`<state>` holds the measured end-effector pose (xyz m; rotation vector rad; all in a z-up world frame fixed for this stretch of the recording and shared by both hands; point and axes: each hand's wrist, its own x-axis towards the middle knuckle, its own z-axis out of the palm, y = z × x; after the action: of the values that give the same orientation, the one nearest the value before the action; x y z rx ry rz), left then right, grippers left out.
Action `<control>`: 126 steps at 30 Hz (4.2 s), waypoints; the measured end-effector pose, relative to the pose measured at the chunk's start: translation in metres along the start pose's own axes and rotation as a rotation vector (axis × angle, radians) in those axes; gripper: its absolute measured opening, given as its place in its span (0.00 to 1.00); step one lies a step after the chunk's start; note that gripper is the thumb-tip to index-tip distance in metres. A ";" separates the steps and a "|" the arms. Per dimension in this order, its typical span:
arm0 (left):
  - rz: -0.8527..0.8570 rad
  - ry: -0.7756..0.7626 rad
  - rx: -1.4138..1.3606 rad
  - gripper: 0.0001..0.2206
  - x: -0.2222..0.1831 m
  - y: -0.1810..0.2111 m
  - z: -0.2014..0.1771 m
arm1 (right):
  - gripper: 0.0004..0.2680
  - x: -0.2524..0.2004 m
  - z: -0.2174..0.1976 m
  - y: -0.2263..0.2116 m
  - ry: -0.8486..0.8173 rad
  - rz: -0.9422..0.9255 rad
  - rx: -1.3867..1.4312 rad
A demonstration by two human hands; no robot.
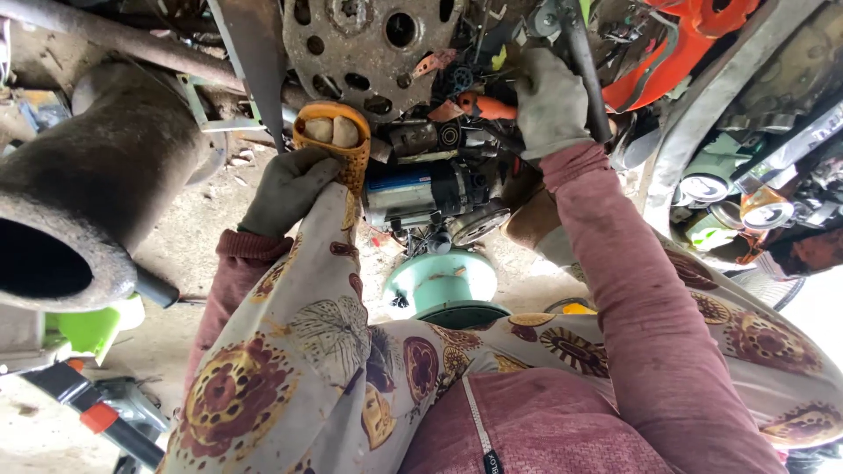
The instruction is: Disassembling or repairing a motor component by using a hammer and screwdriver to remove internal parts.
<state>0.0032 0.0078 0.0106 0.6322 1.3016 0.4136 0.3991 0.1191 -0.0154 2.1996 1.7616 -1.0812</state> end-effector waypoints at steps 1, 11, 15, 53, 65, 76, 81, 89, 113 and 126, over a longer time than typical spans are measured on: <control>0.008 0.002 0.009 0.14 -0.001 -0.001 0.000 | 0.10 0.003 0.009 0.006 0.044 -0.129 -0.322; -0.010 -0.013 0.000 0.14 0.001 0.000 -0.001 | 0.08 -0.003 -0.002 0.010 -0.061 -0.179 -0.345; -0.033 -0.001 -0.029 0.14 0.001 -0.001 0.002 | 0.09 -0.008 0.010 0.033 0.122 -0.394 -0.038; 0.577 0.036 0.259 0.20 0.045 0.112 0.085 | 0.10 -0.080 -0.026 -0.137 -0.087 -0.199 0.627; 0.030 -0.126 -0.769 0.16 0.064 0.094 0.069 | 0.05 -0.056 -0.070 -0.087 0.072 0.007 1.124; 0.573 0.082 -0.005 0.17 0.084 0.106 0.080 | 0.03 -0.045 -0.068 -0.039 0.102 -0.117 1.154; 0.804 0.167 0.422 0.16 0.104 0.098 0.079 | 0.03 -0.045 -0.068 -0.037 0.120 -0.104 1.155; 0.777 0.104 0.420 0.20 0.112 0.087 0.076 | 0.04 -0.046 -0.066 -0.025 0.074 -0.134 1.186; 0.855 0.128 0.617 0.31 0.119 0.073 0.073 | 0.03 -0.038 -0.055 -0.010 0.064 -0.179 1.152; 0.863 0.102 0.790 0.32 0.119 0.072 0.070 | 0.04 -0.048 -0.067 -0.027 0.135 -0.117 0.887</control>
<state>0.1032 0.1220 -0.0237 1.8821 1.2177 0.6261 0.4016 0.1232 0.0712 2.6731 1.6560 -2.1005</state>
